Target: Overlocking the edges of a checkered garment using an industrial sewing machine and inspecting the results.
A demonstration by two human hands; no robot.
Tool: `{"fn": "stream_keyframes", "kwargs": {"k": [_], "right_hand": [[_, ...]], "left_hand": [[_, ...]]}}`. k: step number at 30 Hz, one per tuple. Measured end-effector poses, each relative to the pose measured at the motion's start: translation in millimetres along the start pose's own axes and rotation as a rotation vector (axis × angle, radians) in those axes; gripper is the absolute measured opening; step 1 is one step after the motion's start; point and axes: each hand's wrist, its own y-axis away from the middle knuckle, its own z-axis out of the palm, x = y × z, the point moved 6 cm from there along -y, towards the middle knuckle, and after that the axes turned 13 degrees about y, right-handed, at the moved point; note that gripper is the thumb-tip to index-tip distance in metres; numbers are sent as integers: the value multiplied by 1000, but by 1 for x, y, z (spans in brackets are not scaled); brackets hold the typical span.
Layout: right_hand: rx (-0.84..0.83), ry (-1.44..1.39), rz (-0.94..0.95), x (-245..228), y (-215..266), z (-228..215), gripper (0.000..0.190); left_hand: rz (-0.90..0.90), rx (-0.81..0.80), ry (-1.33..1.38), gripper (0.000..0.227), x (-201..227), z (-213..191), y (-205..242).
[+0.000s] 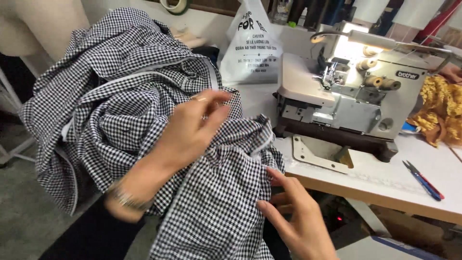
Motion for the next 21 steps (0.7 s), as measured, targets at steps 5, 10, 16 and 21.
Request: {"fn": "stream_keyframes", "kwargs": {"k": [5,10,16,21], "right_hand": [[-35,-6,10,3,-3,20,58],[-48,-103,6,11,-2,21,56],[-334,-569,-182,-1,8,19,91],[-277,-299,91,7,9,10,64]], "left_hand": [[-138,66,-320,23,-5,-30,70],[-43,82,-631,35,-14,-6,129],[608,-174,-160,32,28,74,137],[268,-570,-132,44,-28,186,181]]}}
